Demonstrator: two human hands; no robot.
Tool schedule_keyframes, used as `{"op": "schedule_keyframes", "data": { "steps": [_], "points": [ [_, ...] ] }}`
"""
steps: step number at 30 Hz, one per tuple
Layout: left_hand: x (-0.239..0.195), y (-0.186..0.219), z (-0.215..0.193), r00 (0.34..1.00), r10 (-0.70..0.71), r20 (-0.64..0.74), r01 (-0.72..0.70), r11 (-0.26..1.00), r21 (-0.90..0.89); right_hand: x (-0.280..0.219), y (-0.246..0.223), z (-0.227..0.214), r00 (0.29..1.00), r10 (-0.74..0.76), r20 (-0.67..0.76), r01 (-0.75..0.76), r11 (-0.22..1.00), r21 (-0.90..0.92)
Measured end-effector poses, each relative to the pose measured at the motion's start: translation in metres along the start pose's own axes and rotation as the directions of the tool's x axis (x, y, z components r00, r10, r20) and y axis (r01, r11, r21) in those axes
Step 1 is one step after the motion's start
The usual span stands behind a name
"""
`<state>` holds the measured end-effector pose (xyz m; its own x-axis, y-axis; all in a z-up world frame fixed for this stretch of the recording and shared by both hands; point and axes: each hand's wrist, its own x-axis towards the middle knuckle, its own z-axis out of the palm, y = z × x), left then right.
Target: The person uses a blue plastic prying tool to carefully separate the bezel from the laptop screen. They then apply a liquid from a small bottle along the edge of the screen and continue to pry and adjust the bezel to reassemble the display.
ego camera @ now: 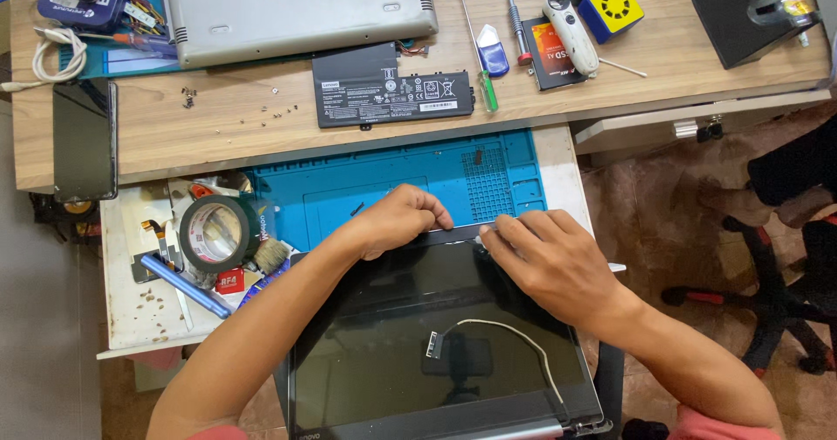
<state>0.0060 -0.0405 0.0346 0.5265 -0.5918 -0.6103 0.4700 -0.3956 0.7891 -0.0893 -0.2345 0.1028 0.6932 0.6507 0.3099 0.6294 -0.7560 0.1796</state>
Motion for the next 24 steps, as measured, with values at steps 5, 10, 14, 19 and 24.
{"op": "schedule_keyframes", "data": {
  "steps": [5, 10, 14, 19, 24],
  "points": [
    [0.001, -0.004, -0.004, 1.000, 0.003, -0.008, -0.003, 1.000, 0.013, -0.018, 0.014, 0.001, 0.997, 0.075, -0.029, -0.076, 0.997, -0.021],
    [-0.015, 0.007, -0.005, 0.999, -0.006, -0.037, 0.006, 1.000, 0.014, -0.051, 0.048, 0.036, 0.806, 0.586, -0.086, -0.442, 0.691, 0.572],
    [-0.017, 0.007, -0.006, 0.999, -0.009, -0.036, 0.010, 0.999, 0.039, -0.053, 0.041, 0.082, 0.626, 0.769, 0.130, -0.451, 0.222, 0.864],
    [-0.016, 0.004, -0.007, 0.998, 0.002, -0.065, 0.004, 0.996, 0.086, -0.035, 0.041, 0.095, 0.756, 0.645, 0.117, -0.531, 0.499, 0.685],
    [-0.012, -0.005, -0.011, 0.996, -0.005, -0.084, 0.019, 0.986, 0.164, -0.033, 0.041, 0.106, 0.800, 0.581, 0.149, -0.545, 0.598, 0.588]
  ]
}}
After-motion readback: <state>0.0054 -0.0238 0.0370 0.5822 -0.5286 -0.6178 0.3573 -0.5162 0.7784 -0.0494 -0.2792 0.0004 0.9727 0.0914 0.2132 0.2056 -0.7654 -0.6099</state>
